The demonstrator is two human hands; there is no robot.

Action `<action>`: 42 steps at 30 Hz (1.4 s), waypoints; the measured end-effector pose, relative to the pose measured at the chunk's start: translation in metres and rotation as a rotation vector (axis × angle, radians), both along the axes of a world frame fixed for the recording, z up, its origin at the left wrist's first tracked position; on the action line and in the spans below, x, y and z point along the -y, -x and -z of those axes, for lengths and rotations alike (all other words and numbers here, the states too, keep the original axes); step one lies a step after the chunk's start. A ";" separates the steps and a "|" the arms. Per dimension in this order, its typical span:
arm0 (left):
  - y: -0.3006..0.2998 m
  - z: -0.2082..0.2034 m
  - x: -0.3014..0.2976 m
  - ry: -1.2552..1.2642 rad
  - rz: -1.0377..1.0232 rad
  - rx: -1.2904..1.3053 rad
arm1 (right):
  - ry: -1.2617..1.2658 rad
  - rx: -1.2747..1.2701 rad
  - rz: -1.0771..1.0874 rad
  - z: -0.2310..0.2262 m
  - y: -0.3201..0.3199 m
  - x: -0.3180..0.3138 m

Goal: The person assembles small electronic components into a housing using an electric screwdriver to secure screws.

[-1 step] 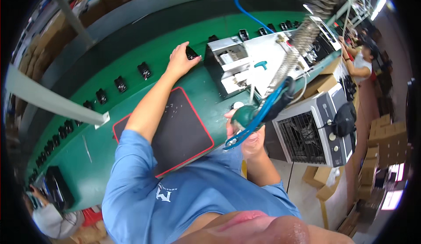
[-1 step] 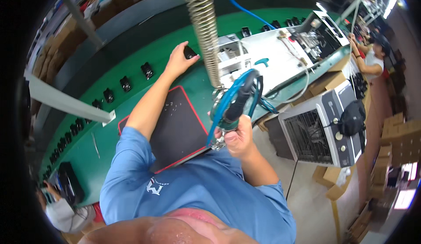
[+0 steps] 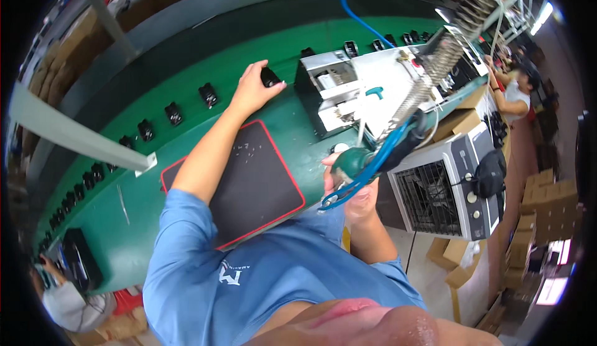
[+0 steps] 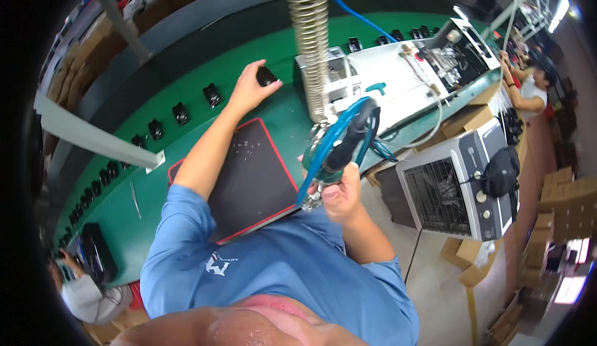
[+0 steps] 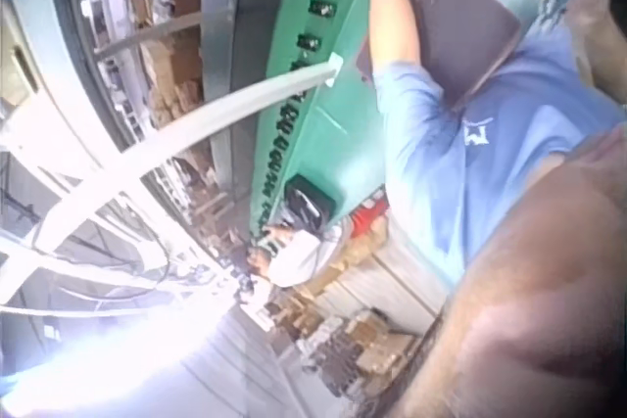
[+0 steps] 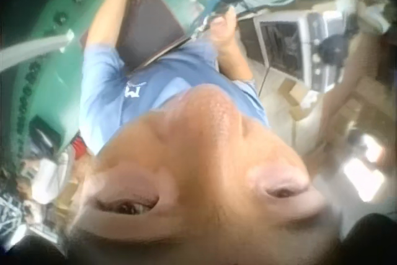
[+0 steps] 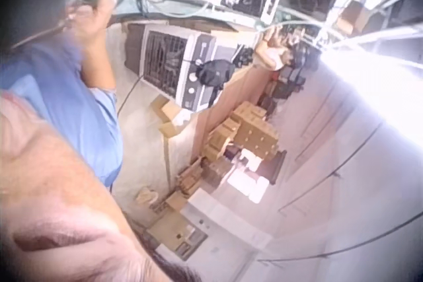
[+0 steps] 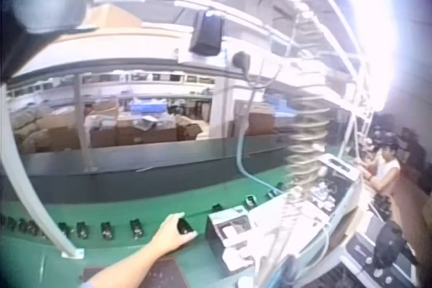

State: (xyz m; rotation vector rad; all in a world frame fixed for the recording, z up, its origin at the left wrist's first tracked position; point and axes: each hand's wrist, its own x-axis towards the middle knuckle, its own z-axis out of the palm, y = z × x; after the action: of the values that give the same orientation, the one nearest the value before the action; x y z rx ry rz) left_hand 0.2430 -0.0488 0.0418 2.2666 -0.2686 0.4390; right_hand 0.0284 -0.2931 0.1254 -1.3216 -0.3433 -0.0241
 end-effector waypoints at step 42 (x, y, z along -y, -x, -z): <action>0.230 0.038 -0.050 -0.039 0.197 -0.028 | -0.166 0.159 -0.099 -0.011 -0.037 -0.147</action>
State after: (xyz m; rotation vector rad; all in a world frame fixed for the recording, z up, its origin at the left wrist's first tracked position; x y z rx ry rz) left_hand 0.0130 0.0016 0.0041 2.2551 -0.4845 0.3014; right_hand 0.0656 -0.1456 0.1361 -1.1401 -0.5304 -0.0731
